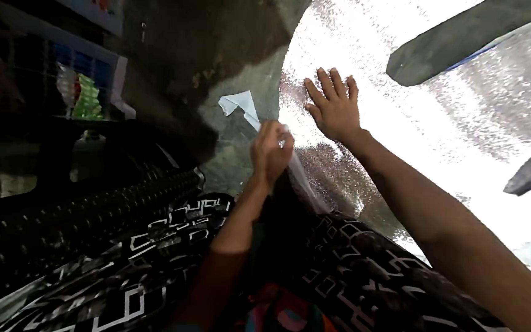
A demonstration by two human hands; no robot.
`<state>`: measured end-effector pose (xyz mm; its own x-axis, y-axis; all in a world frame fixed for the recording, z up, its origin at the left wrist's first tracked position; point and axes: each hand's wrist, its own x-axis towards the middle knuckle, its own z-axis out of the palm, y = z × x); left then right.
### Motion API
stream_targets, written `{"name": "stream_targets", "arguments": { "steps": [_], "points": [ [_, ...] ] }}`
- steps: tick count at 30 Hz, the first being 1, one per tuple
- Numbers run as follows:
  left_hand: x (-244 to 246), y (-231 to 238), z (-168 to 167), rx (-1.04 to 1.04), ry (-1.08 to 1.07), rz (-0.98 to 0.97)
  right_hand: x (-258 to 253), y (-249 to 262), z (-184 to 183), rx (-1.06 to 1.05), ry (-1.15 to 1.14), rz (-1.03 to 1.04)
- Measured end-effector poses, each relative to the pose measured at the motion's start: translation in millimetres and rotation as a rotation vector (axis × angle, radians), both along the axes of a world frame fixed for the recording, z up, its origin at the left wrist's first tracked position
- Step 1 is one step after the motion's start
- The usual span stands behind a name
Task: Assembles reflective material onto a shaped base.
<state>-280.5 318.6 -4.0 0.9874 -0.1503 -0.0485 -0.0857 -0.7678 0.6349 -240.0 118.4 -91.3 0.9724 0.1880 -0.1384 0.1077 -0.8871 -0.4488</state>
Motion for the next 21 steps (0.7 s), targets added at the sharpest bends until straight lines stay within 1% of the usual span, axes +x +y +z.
{"name": "stream_targets", "arguments": {
  "steps": [1,2,4,5,6,9,12,14,16,18,19,20,21],
  "points": [
    [6.5,-9.2,-9.3,-0.010,-0.066,-0.046,0.9,0.2,0.2,-0.005,-0.002,0.001],
    [13.5,-17.1,-15.7,0.037,-0.010,-0.065,0.9,0.2,-0.2,-0.007,-0.007,0.000],
    [30.7,-27.4,-22.0,0.198,0.289,-0.086,0.5,0.2,-1.8,-0.008,-0.008,-0.006],
    [35.1,-30.0,-27.3,0.235,0.355,-0.092,0.4,-1.0,-2.5,-0.010,-0.007,-0.007],
    [33.9,-30.0,-33.1,0.225,0.334,-0.101,0.9,-2.9,-2.9,-0.010,-0.002,-0.002],
    [18.3,-17.3,-48.0,0.084,0.131,-0.155,3.3,-5.3,-0.8,0.032,0.013,0.008],
    [9.6,-1.0,-67.3,0.042,-0.046,-0.277,-1.8,-5.4,22.9,0.180,-0.006,-0.029],
    [9.1,5.2,-74.3,0.061,-0.109,-0.333,-31.7,7.7,46.5,0.197,-0.085,-0.029],
    [10.7,8.6,-78.1,0.101,-0.171,-0.362,-83.0,27.6,57.2,0.200,-0.097,0.090],
    [12.9,9.8,-80.8,0.144,-0.236,-0.361,-129.0,41.1,40.8,0.160,-0.077,0.227],
    [11.0,9.6,-79.1,0.159,-0.236,-0.329,-145.6,43.8,27.4,0.137,-0.079,0.245],
    [6.6,8.5,-74.5,0.160,-0.200,-0.260,-157.3,44.0,13.5,0.120,-0.100,0.247],
    [-1.5,6.0,-66.1,0.142,-0.113,-0.146,-164.7,43.4,2.7,0.107,-0.119,0.243]
  ]
}}
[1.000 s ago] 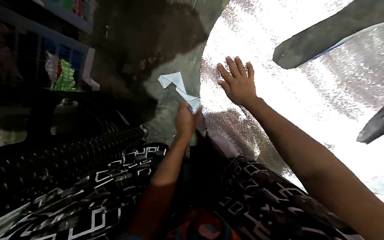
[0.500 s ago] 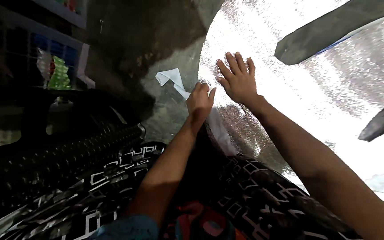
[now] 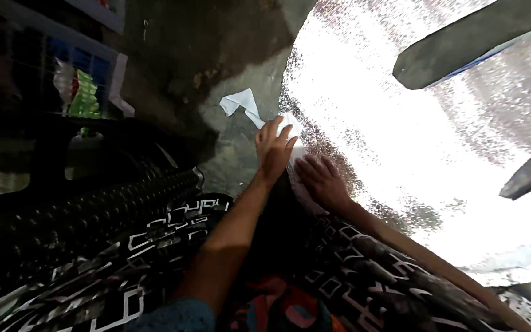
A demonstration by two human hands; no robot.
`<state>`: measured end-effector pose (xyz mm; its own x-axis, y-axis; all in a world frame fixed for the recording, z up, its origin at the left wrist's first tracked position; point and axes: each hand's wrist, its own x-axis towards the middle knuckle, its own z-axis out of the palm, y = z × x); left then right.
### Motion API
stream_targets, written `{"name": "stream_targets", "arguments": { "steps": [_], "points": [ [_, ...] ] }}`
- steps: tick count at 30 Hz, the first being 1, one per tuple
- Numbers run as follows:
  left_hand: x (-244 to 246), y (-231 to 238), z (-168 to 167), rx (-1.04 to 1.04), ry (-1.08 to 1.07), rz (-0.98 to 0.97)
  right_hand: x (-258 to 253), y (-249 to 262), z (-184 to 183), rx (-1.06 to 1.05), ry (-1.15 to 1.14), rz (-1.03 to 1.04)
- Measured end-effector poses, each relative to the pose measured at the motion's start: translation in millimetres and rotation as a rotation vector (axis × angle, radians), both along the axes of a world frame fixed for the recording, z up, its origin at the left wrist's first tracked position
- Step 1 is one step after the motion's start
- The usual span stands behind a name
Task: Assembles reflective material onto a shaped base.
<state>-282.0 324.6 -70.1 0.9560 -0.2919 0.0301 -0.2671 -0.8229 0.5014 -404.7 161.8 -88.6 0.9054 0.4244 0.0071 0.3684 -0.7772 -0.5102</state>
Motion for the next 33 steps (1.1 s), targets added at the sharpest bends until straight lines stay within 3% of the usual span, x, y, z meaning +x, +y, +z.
{"name": "stream_targets", "arguments": {
  "steps": [4,6,9,17,22,26,29,31,33],
  "points": [
    [-40.8,-23.2,44.9,-0.171,0.636,0.585,-5.9,-6.5,-16.4,0.013,-0.074,-0.004],
    [-47.3,-30.1,48.9,-0.233,0.789,0.705,-4.6,-8.8,-18.7,0.058,-0.058,-0.004],
    [-41.6,-32.0,43.4,-0.258,0.867,0.718,-8.2,-11.6,-22.0,0.094,-0.097,-0.022],
    [-59.2,-26.5,34.6,-0.449,0.811,0.472,-12.3,-9.8,-17.4,0.079,-0.149,-0.079],
    [-55.1,-19.2,19.5,-0.426,0.760,0.541,-8.1,-8.1,-13.2,0.057,-0.120,-0.080],
    [-55.3,-18.7,17.4,-0.446,0.746,0.509,23.6,-33.0,21.3,0.207,0.208,0.040],
    [-61.4,-21.1,34.6,-0.436,0.741,0.488,71.5,-42.5,45.0,0.396,0.382,-0.119],
    [-65.7,-25.1,35.7,-0.420,0.687,0.515,106.2,-32.0,57.5,0.283,0.523,-0.195],
    [-72.7,-21.1,18.2,-0.396,0.612,0.544,130.4,-11.1,65.2,0.103,0.593,-0.137]
  ]
}}
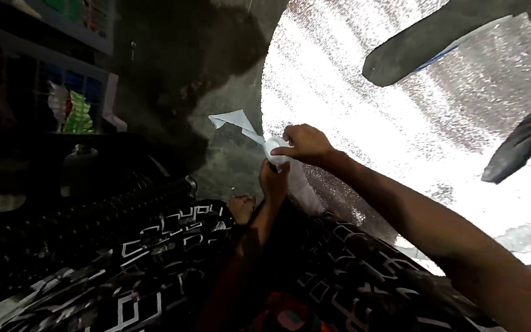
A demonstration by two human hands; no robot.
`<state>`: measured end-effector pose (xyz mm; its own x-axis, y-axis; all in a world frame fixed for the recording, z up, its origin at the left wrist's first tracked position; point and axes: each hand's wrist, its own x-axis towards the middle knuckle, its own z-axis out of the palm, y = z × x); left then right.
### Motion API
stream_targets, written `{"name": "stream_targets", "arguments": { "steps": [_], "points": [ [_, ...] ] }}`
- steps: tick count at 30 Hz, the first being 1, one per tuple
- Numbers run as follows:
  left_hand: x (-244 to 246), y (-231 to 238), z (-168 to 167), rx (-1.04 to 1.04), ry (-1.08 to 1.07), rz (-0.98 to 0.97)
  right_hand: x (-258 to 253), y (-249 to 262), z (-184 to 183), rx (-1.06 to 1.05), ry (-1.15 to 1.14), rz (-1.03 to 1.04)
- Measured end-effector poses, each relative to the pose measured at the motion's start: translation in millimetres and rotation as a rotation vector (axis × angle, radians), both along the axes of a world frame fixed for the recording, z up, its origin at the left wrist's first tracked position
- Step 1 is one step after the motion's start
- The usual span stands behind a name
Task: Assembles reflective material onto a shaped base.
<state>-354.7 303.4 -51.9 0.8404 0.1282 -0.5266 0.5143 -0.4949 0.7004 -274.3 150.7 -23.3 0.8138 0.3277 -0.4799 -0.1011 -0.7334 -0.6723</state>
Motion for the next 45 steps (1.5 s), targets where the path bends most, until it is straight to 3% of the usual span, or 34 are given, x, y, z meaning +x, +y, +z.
{"name": "stream_targets", "arguments": {
  "steps": [2,4,8,11,13,16,19,22,24,26,27,29,32,34,38,45],
  "points": [
    [-14.7,13.7,-29.1,0.016,-0.073,-0.017,14.4,18.3,6.5,-0.069,0.028,0.154],
    [-22.0,17.4,-43.3,0.008,-0.091,0.031,25.5,25.0,14.4,0.068,0.106,0.207],
    [-29.6,23.7,-65.2,-0.094,-0.093,0.063,40.0,25.4,17.5,0.429,0.515,0.034],
    [-32.2,30.9,-72.5,-0.160,-0.074,0.050,46.3,31.3,18.0,0.570,0.658,-0.180],
    [-27.4,27.2,-61.9,-0.176,-0.005,0.077,57.9,34.2,25.5,0.690,0.695,-0.249],
    [3.7,-2.7,7.3,-0.125,0.156,0.126,75.8,43.9,39.6,0.784,0.683,-0.241],
    [8.2,0.1,11.5,-0.138,0.094,0.019,94.1,44.5,45.2,0.899,0.664,-0.321],
    [16.1,10.7,6.3,-0.169,0.112,-0.102,113.3,32.5,46.6,0.996,0.487,-0.545],
    [23.5,16.7,2.5,-0.141,0.131,-0.203,129.6,8.3,55.2,0.912,0.239,-0.764],
    [32.5,23.0,4.7,-0.136,0.183,-0.283,131.8,-23.2,64.7,0.686,-0.145,-0.878],
    [37.1,25.4,7.3,-0.138,0.214,-0.312,119.1,-38.7,69.6,0.558,-0.305,-0.833],
    [47.1,29.1,8.2,-0.159,0.238,-0.372,67.7,-61.6,75.5,0.326,-0.455,-0.557],
    [54.6,34.9,4.5,-0.231,0.211,-0.451,-42.0,-44.4,48.7,0.201,-0.411,-0.179],
    [56.2,39.1,1.6,-0.280,0.180,-0.492,-92.9,-19.3,11.6,0.123,-0.419,-0.063],
    [53.6,37.4,-2.1,-0.344,0.211,-0.478,-132.5,11.3,-44.1,-0.081,-0.533,-0.152],
    [54.6,32.3,-10.6,-0.242,0.222,-0.435,-151.8,24.7,-40.4,-0.157,-0.498,-0.256]
  ]
}}
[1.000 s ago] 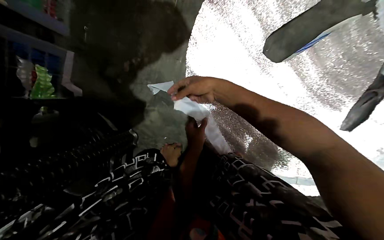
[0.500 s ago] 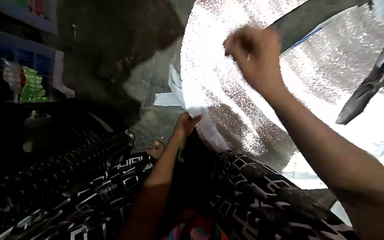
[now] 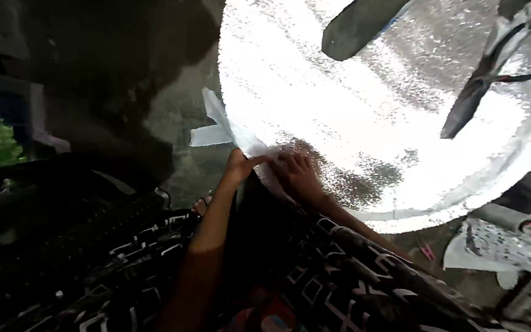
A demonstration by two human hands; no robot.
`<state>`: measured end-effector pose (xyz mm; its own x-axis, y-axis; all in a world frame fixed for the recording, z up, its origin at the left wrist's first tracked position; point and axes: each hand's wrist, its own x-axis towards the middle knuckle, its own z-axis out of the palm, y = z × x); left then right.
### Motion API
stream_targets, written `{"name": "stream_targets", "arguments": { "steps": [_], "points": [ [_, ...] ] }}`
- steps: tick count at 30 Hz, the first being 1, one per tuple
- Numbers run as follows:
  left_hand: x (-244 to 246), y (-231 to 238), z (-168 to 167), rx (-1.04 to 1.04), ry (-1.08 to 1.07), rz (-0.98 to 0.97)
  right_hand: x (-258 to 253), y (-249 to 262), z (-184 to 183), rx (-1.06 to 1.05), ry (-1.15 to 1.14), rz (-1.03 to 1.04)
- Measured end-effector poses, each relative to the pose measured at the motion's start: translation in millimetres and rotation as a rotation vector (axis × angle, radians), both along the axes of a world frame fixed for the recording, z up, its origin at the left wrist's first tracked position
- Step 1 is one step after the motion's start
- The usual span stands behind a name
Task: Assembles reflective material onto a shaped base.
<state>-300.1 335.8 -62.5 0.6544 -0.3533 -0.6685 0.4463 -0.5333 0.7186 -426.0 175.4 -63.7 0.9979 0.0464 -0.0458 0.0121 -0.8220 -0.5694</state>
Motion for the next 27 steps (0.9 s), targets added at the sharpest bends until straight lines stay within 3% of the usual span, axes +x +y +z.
{"name": "stream_targets", "arguments": {
  "steps": [5,10,14,16,21,23,27],
  "points": [
    [6.3,-0.8,3.7,0.060,0.015,-0.078,-53.2,-29.7,35.7,0.106,0.109,-0.314],
    [7.1,-0.6,1.3,0.039,-0.028,-0.089,-114.3,-88.8,55.2,-0.061,0.322,-0.806],
    [7.0,2.0,-0.2,-0.007,-0.038,-0.084,-137.3,-96.6,23.8,-0.190,0.260,-0.771],
    [8.3,0.4,3.2,-0.007,-0.031,-0.077,-134.8,-108.4,18.4,-0.100,0.234,-0.660],
    [7.9,-2.9,10.7,0.044,0.022,-0.044,-108.4,-188.2,100.0,0.629,0.646,-0.591],
    [7.1,-3.1,9.5,0.050,0.032,-0.038,-107.0,-240.8,144.5,0.594,0.723,-0.573],
    [7.5,-5.9,8.4,0.062,0.039,-0.038,-117.2,-322.3,236.0,0.286,0.681,-0.580]
  ]
}}
